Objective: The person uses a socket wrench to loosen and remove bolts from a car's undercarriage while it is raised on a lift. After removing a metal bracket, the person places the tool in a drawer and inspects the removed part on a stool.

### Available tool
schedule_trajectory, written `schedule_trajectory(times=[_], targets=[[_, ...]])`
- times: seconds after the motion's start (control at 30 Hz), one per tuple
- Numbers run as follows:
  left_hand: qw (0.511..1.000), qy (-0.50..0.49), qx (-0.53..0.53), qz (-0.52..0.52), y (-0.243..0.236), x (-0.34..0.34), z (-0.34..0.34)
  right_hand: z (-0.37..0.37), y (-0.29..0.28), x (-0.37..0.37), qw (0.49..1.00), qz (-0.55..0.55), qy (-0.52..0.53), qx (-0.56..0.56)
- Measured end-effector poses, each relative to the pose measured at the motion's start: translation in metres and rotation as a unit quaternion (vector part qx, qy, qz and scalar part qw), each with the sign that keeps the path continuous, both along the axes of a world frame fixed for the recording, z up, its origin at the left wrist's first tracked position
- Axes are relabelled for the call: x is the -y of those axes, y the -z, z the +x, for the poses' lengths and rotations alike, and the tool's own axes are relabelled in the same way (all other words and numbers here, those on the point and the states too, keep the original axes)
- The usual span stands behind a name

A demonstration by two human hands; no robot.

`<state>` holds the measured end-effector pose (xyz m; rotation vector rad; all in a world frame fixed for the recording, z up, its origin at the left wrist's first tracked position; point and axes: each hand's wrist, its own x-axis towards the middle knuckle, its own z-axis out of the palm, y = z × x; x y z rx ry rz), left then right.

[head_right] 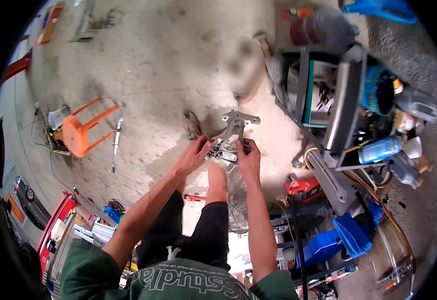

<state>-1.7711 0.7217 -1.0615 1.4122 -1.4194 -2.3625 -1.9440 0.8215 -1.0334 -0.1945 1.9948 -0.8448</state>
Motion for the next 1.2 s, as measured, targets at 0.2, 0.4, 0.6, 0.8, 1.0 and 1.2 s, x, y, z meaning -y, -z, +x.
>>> schedule_trajectory(times=[0.2,0.4,0.6,0.8,1.0,1.2], targets=[[0.989,-0.127,0.0,-0.075,-0.19,0.071,0.056,0.042,-0.202,0.112,0.964,-0.104,-0.166,-0.182],[0.944,-0.313,0.003,-0.104,-0.303,0.084,0.119,0.117,-0.352,0.169,0.746,-0.333,-0.476,-0.325],[0.854,-0.505,-0.054,-0.114,-0.359,0.053,0.171,0.197,-0.4,0.191,0.633,-0.385,-0.603,-0.294],[0.757,-0.646,-0.01,-0.096,-0.385,-0.005,0.245,0.291,-0.411,0.169,0.601,-0.476,-0.614,-0.188],[0.658,-0.749,-0.034,-0.063,-0.399,-0.071,0.345,0.38,-0.449,0.149,0.805,-0.233,-0.448,0.311],[0.573,-0.816,-0.011,-0.075,-0.418,-0.119,0.444,0.51,-0.439,0.087,0.582,-0.307,-0.743,-0.126]])
